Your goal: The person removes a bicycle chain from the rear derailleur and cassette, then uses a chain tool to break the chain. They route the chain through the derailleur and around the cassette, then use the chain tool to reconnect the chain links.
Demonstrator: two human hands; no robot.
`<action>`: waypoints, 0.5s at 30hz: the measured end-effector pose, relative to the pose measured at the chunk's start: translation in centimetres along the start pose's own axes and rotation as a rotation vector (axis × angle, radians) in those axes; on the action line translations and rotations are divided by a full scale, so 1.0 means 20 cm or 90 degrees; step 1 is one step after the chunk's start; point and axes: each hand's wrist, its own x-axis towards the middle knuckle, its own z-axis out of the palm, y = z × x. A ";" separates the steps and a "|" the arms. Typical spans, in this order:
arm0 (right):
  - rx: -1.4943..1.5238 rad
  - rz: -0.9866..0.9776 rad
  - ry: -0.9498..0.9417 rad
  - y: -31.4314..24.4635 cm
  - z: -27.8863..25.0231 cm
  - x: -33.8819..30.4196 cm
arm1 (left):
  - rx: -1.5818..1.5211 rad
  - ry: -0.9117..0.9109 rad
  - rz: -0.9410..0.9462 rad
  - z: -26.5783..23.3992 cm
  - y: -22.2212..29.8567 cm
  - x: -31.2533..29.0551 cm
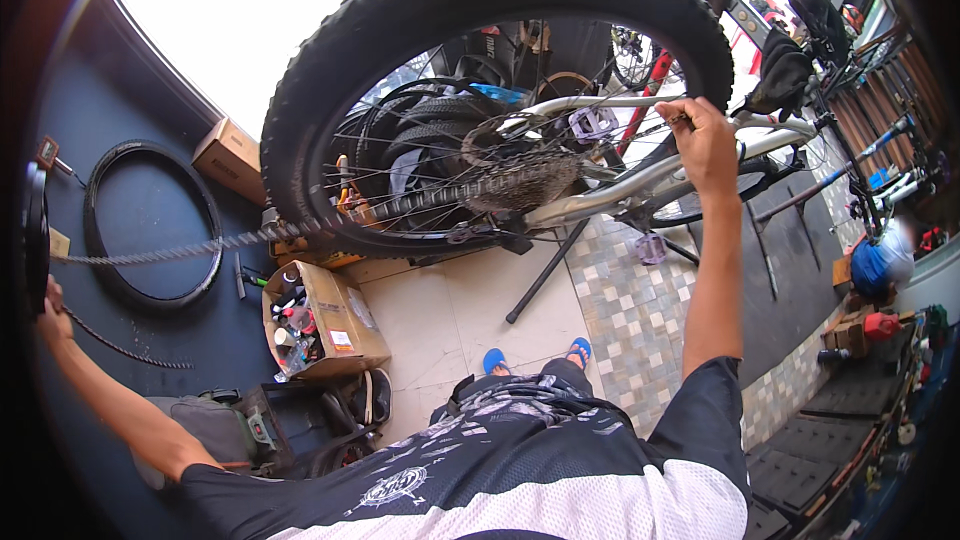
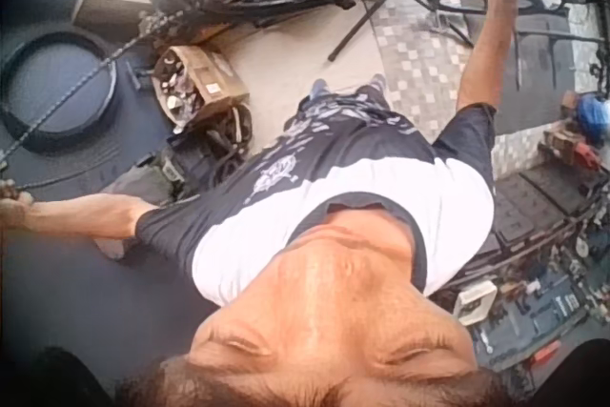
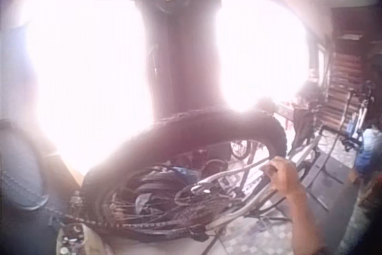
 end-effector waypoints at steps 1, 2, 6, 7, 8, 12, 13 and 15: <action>0.027 -0.005 -0.066 -0.19 -0.04 0.04 | 0.016 -0.039 -0.030 -0.07 -0.09 -0.08; 0.007 -0.035 -0.108 -0.29 -0.14 0.04 | 0.009 -0.089 -0.060 0.01 -0.25 -0.15; -0.005 -0.196 -0.294 -0.80 -0.06 0.03 | 0.178 -0.253 -0.132 0.40 -0.35 -0.74; 0.040 -0.217 -0.381 -0.89 -0.01 0.01 | 0.186 -0.315 -0.162 0.48 -0.36 -0.86; -0.032 -0.259 -0.458 -0.96 0.08 -0.04 | 0.153 -0.387 -0.195 0.60 -0.47 -1.00; -0.194 -0.353 -0.790 -1.29 0.38 -0.23 | 0.075 -0.597 -0.269 0.96 -0.76 -1.51; -0.202 -0.387 -0.821 -1.35 0.42 -0.29 | 0.113 -0.657 -0.250 1.03 -0.83 -1.62; -0.178 -0.411 -0.847 -1.43 0.54 -0.42 | 0.112 -0.729 -0.211 1.26 -0.72 -1.82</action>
